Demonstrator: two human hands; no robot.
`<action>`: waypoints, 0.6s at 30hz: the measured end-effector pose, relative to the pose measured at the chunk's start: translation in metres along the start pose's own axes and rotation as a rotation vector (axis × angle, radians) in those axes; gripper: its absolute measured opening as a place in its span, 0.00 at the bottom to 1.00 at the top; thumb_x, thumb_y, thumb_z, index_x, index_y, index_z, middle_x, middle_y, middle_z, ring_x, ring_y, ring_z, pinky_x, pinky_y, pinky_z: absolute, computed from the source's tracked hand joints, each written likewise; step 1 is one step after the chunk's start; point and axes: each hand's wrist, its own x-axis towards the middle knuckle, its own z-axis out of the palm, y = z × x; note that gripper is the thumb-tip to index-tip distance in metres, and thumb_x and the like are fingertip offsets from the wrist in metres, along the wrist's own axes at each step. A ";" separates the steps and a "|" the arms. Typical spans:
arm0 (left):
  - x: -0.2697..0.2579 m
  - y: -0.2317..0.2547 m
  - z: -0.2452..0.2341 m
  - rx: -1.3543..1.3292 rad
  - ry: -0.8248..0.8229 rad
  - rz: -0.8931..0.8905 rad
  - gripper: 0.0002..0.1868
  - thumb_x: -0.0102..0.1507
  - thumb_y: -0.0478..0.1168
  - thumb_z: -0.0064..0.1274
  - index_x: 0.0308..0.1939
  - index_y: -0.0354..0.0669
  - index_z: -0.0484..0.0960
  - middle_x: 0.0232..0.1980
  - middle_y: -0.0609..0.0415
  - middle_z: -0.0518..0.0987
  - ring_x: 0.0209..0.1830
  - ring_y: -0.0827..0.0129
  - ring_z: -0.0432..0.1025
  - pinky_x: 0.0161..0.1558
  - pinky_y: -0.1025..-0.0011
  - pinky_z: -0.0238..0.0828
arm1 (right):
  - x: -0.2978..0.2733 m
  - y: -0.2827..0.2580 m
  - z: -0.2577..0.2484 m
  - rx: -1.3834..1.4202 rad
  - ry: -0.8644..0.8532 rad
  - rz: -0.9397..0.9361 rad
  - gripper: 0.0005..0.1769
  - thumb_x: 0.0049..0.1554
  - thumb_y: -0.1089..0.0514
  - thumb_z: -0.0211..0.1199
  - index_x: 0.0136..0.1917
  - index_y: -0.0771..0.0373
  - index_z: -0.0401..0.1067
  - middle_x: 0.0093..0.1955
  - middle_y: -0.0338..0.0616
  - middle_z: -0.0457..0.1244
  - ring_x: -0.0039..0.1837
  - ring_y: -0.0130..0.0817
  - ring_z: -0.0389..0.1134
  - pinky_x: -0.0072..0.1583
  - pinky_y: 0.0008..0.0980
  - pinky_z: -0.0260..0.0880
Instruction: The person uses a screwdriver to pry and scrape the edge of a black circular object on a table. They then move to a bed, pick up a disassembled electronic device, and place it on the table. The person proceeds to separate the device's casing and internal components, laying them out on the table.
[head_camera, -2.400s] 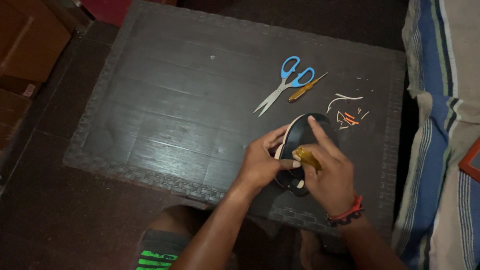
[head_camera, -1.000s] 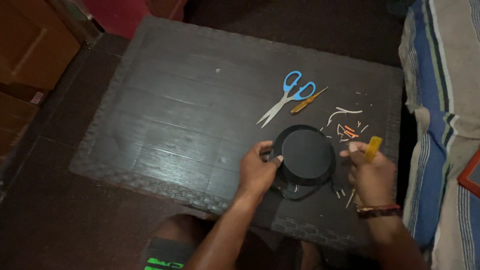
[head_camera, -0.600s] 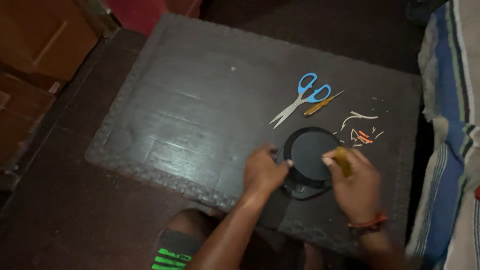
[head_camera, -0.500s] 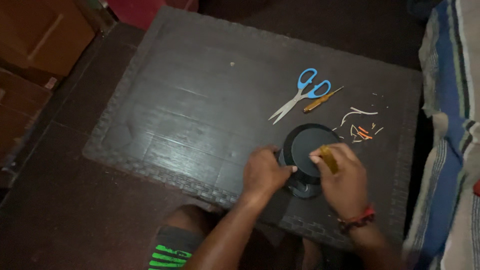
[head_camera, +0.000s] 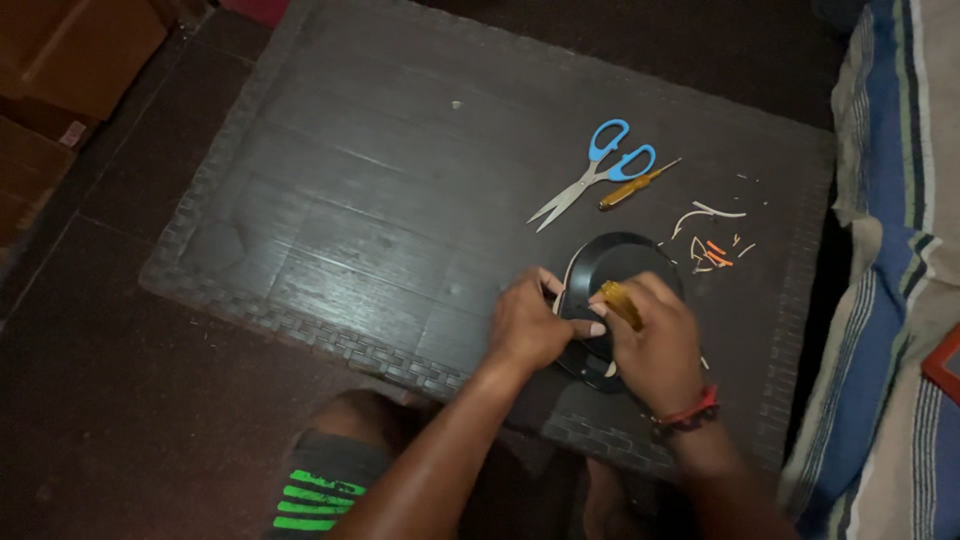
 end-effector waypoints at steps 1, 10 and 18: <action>0.000 0.001 0.001 -0.062 -0.008 -0.003 0.33 0.39 0.45 0.79 0.41 0.40 0.76 0.42 0.49 0.83 0.43 0.61 0.77 0.45 0.64 0.75 | 0.000 -0.001 -0.002 0.007 0.015 -0.010 0.06 0.54 0.65 0.67 0.47 0.65 0.77 0.45 0.49 0.66 0.46 0.45 0.71 0.47 0.38 0.69; -0.005 0.012 -0.001 -0.244 -0.055 0.074 0.30 0.42 0.38 0.78 0.40 0.41 0.74 0.36 0.53 0.83 0.35 0.71 0.78 0.37 0.71 0.78 | -0.005 -0.011 -0.008 0.061 0.071 0.023 0.05 0.56 0.67 0.66 0.47 0.65 0.76 0.46 0.47 0.67 0.47 0.39 0.73 0.48 0.34 0.71; -0.008 0.016 -0.005 -0.258 -0.066 0.120 0.30 0.43 0.35 0.77 0.40 0.40 0.73 0.36 0.52 0.83 0.34 0.73 0.77 0.35 0.72 0.78 | -0.002 -0.013 -0.010 0.048 0.054 -0.021 0.07 0.53 0.70 0.65 0.47 0.66 0.77 0.47 0.47 0.68 0.49 0.37 0.74 0.49 0.34 0.72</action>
